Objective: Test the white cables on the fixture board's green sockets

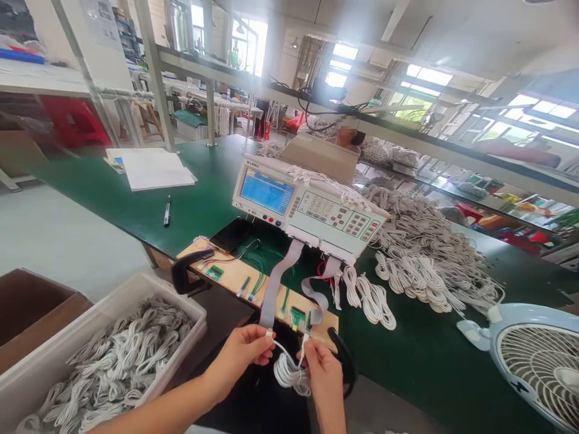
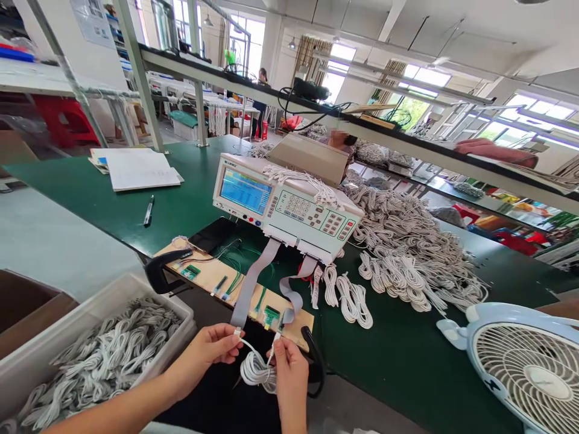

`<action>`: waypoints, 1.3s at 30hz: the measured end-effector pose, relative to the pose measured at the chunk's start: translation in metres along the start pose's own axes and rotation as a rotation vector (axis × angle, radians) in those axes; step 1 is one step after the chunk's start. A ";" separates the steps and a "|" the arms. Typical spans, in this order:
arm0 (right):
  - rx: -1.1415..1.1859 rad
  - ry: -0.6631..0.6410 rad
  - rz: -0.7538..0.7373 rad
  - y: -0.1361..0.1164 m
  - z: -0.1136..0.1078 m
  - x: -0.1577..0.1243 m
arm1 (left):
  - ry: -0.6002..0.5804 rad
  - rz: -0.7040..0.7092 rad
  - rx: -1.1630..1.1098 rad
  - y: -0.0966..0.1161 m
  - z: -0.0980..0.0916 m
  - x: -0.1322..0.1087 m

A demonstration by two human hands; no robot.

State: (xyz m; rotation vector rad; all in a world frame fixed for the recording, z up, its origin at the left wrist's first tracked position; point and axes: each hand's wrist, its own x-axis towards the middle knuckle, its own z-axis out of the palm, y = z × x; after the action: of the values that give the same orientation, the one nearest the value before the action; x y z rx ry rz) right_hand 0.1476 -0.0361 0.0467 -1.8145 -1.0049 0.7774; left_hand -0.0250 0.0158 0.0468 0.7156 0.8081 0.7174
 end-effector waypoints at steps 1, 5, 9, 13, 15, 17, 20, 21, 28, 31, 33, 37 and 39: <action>-0.160 0.026 -0.098 -0.003 -0.003 -0.003 | 0.003 0.001 -0.002 0.000 0.002 -0.001; -0.443 0.003 -0.506 -0.009 0.003 -0.024 | -0.040 0.052 0.025 -0.001 0.006 -0.006; -0.349 -0.017 -0.499 0.000 0.029 -0.041 | -0.068 0.206 0.225 -0.007 -0.012 -0.006; -0.276 0.065 -0.454 0.008 0.038 -0.044 | 0.249 0.399 0.530 -0.021 -0.047 0.010; -0.286 0.061 -0.484 0.006 0.037 -0.041 | 0.230 0.360 0.577 -0.027 -0.058 0.022; -0.293 0.055 -0.471 0.003 0.034 -0.038 | 0.097 0.304 0.574 -0.029 -0.060 0.033; -0.284 0.046 -0.385 -0.002 0.027 -0.034 | -0.082 0.262 0.514 -0.028 -0.050 0.041; -0.276 0.044 -0.364 -0.003 0.025 -0.033 | -0.103 0.226 0.479 -0.026 -0.046 0.040; -0.216 0.006 -0.764 -0.003 0.025 -0.037 | -0.107 -0.127 0.016 0.007 -0.018 0.014; -0.213 0.059 -0.893 -0.002 0.030 -0.040 | -0.079 -0.056 0.006 0.017 -0.009 0.013; -0.248 0.064 -0.935 -0.001 0.032 -0.039 | -0.039 -0.004 0.036 0.017 -0.004 0.015; -0.356 0.028 -1.012 0.000 0.029 -0.037 | 0.011 0.069 0.088 0.013 0.000 0.019; -0.398 0.012 -1.020 0.000 0.026 -0.037 | 0.028 0.091 0.121 0.011 0.001 0.019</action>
State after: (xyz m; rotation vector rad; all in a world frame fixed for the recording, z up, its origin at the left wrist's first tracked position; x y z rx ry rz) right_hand 0.1083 -0.0580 0.0398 -1.3055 -1.9217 -0.0749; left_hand -0.0184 0.0363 0.0486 0.8569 0.8538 0.7668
